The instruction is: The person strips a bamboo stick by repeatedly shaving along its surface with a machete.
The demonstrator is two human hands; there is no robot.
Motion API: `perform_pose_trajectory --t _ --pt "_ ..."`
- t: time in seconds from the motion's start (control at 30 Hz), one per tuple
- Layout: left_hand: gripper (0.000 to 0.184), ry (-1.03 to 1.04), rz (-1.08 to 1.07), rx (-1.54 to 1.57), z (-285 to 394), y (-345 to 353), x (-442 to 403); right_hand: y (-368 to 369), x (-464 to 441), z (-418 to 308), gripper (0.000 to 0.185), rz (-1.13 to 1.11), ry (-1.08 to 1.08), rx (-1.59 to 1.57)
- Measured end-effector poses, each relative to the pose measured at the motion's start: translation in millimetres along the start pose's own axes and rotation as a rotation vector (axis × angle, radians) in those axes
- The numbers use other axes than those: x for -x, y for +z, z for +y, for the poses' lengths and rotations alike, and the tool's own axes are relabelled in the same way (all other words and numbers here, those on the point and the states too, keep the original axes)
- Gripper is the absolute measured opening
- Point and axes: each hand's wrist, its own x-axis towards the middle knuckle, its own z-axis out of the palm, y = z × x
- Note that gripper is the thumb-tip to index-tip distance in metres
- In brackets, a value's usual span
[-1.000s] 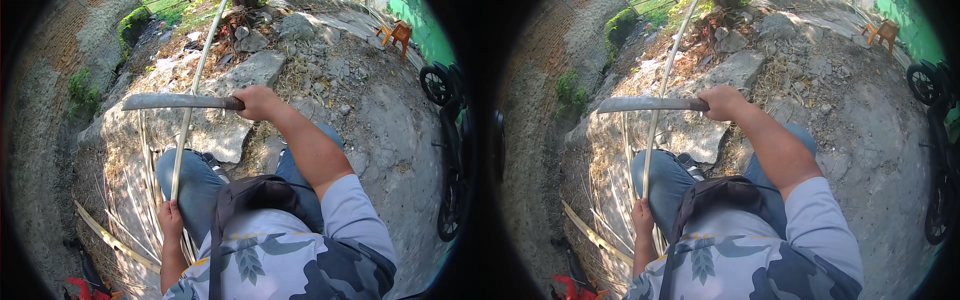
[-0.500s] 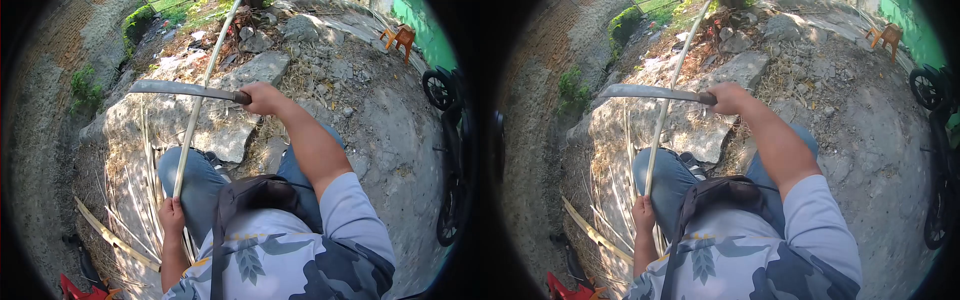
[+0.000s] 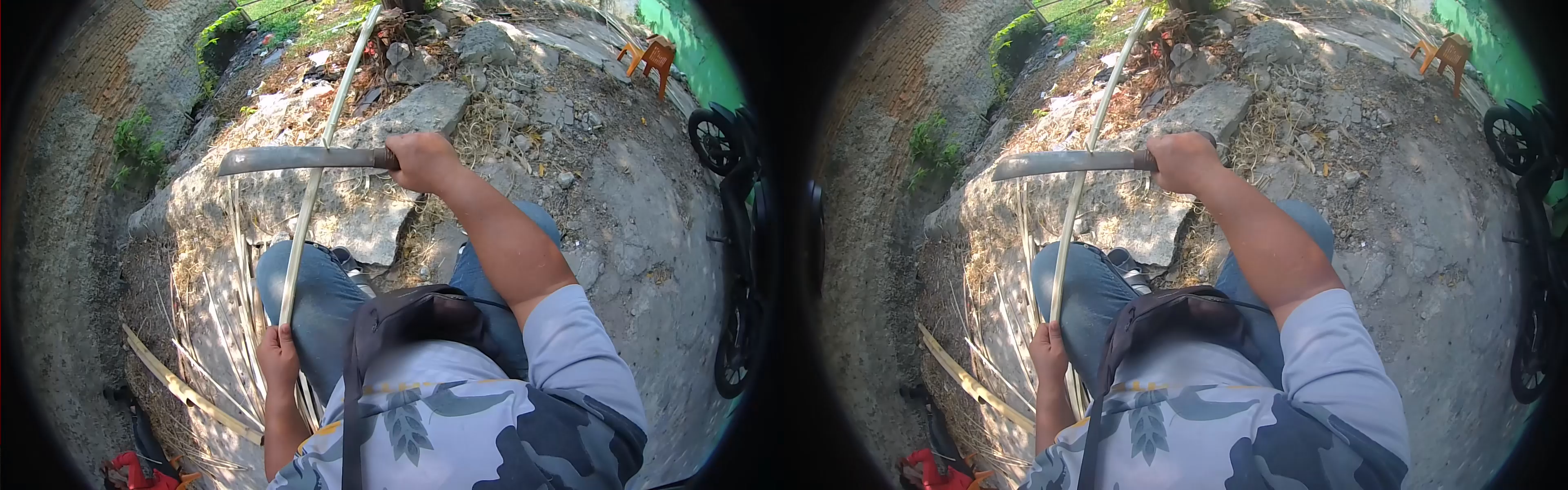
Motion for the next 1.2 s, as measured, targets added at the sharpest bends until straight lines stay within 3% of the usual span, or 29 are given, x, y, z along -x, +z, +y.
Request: perform_pose_trajectory --t 0.1,0.33,0.43,0.57,0.77,1.0,1.1,1.2 --pt "0.048 0.009 -0.003 -0.015 0.3 0.7 -0.7 -5.2 2.8 -9.3 0.023 -0.04 -0.015 -0.002" --pt "0.048 0.038 0.009 -0.064 0.3 0.1 -0.3 21.3 3.2 -46.9 0.017 -0.11 -0.436 0.032" --pt "0.049 0.07 0.033 -0.047 -2.4 1.1 1.1 31.1 -1.0 -33.5 0.02 0.144 -0.497 -0.037" --pt "0.049 0.074 0.038 -0.045 -5.0 3.7 0.9 20.5 -11.2 11.4 0.024 -0.008 0.061 -0.179" --pt "0.049 0.091 0.002 -0.025 -9.0 3.3 -2.0 7.2 -2.1 2.7 0.022 -0.021 0.037 -0.131" --pt "0.051 0.136 0.055 0.076 -7.1 11.1 -0.9 35.4 -5.0 -33.2 0.008 0.002 -0.579 0.067" --pt "0.051 0.099 0.02 0.059 -10.3 4.8 0.4 34.2 -6.0 -28.0 0.012 0.013 -0.524 0.033" --pt "0.05 0.061 0.001 0.071 -16.2 3.8 -0.3 29.2 -9.0 -2.6 0.021 -0.051 -0.041 -0.243"
